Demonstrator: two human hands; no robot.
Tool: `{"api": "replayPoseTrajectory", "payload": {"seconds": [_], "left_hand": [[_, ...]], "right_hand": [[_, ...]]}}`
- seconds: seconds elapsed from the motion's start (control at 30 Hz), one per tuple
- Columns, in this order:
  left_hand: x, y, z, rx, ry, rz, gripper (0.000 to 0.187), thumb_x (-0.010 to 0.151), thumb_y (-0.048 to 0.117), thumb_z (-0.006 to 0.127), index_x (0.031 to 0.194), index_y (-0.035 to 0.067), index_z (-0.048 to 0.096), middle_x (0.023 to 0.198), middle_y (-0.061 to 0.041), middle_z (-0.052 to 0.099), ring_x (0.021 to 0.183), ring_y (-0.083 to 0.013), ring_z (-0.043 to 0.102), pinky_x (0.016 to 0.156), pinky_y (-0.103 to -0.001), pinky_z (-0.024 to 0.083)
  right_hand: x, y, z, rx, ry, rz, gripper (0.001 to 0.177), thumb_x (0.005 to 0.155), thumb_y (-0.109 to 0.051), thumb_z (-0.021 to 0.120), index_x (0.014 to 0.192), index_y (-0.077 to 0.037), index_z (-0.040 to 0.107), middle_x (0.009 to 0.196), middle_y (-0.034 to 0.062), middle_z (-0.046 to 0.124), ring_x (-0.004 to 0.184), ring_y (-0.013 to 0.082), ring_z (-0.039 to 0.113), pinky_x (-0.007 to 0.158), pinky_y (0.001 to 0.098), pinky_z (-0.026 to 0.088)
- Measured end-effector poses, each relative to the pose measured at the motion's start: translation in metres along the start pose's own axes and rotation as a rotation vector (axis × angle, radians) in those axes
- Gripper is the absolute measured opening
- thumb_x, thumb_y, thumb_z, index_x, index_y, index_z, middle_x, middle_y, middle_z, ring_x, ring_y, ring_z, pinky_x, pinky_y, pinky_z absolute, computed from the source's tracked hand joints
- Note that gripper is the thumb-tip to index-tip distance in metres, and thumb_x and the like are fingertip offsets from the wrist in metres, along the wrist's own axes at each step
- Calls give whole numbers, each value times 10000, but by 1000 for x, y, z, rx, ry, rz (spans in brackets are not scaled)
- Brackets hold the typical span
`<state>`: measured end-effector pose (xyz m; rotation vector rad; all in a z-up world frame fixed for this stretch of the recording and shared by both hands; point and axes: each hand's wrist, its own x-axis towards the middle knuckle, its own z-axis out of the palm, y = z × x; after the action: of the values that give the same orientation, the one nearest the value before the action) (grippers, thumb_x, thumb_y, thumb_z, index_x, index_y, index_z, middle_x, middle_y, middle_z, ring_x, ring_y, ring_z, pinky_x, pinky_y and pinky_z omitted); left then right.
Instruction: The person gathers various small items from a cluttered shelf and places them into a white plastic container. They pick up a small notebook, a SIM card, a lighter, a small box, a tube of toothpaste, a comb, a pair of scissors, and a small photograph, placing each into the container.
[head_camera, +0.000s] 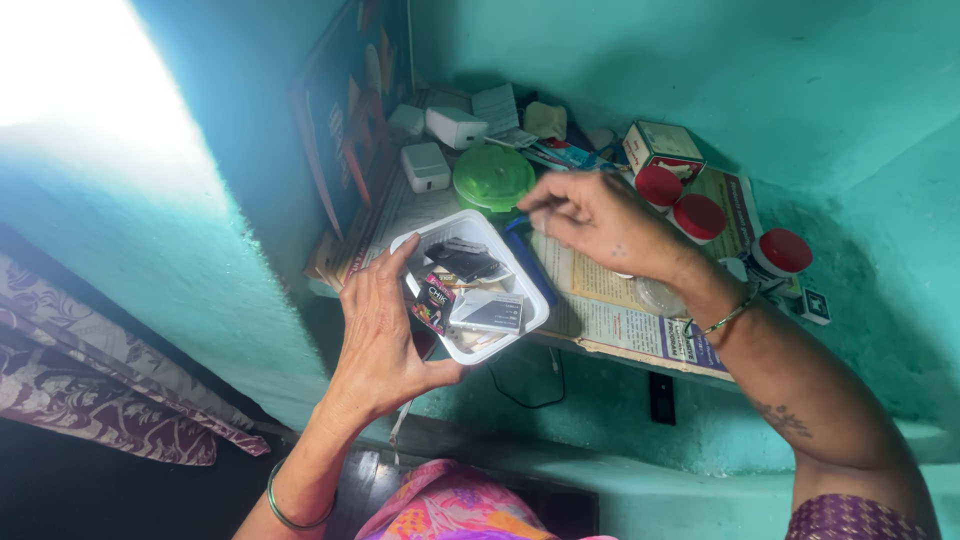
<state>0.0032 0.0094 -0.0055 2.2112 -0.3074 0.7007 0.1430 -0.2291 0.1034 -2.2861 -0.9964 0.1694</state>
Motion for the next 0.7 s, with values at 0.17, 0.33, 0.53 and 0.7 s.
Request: {"api": "replayPoseTrajectory", "payload": {"seconds": [0.17, 0.33, 0.53, 0.7], "left_hand": [[-1, 0, -2, -23, -5, 11, 1276, 464, 360, 908, 1528, 48, 277, 1361, -208, 475, 1276, -385, 444, 1130, -512, 261], [-1, 3, -3, -26, -32, -19, 1279, 451, 346, 908, 1528, 52, 282, 1384, -202, 468, 1290, -387, 435, 1119, -497, 273], [-1, 3, -4, -15, -16, -11, 1282, 438, 329, 906, 1522, 44, 282, 1389, -209, 466, 1282, -395, 431, 1122, -504, 273], [-3, 6, -1, -22, -3, -31, 1242, 463, 362, 928, 1490, 15, 320, 1364, -195, 487, 1285, -370, 458, 1133, -496, 287]], "right_hand": [[-9, 20, 18, -248, -90, 140, 331, 819, -256, 785, 1030, -7, 724, 1018, 129, 731, 834, 200, 743, 743, 352, 591], [-14, 34, 32, -306, -21, 150, 290, 791, -189, 764, 978, 27, 710, 873, 158, 747, 791, 232, 759, 733, 357, 590], [-11, 36, 15, -132, 82, 201, 244, 842, -180, 776, 938, 28, 695, 773, 94, 721, 670, 156, 705, 604, 333, 566], [-21, -9, 11, 242, -11, 220, 211, 871, -153, 766, 974, 15, 691, 768, 19, 674, 592, 60, 586, 460, 258, 473]]}}
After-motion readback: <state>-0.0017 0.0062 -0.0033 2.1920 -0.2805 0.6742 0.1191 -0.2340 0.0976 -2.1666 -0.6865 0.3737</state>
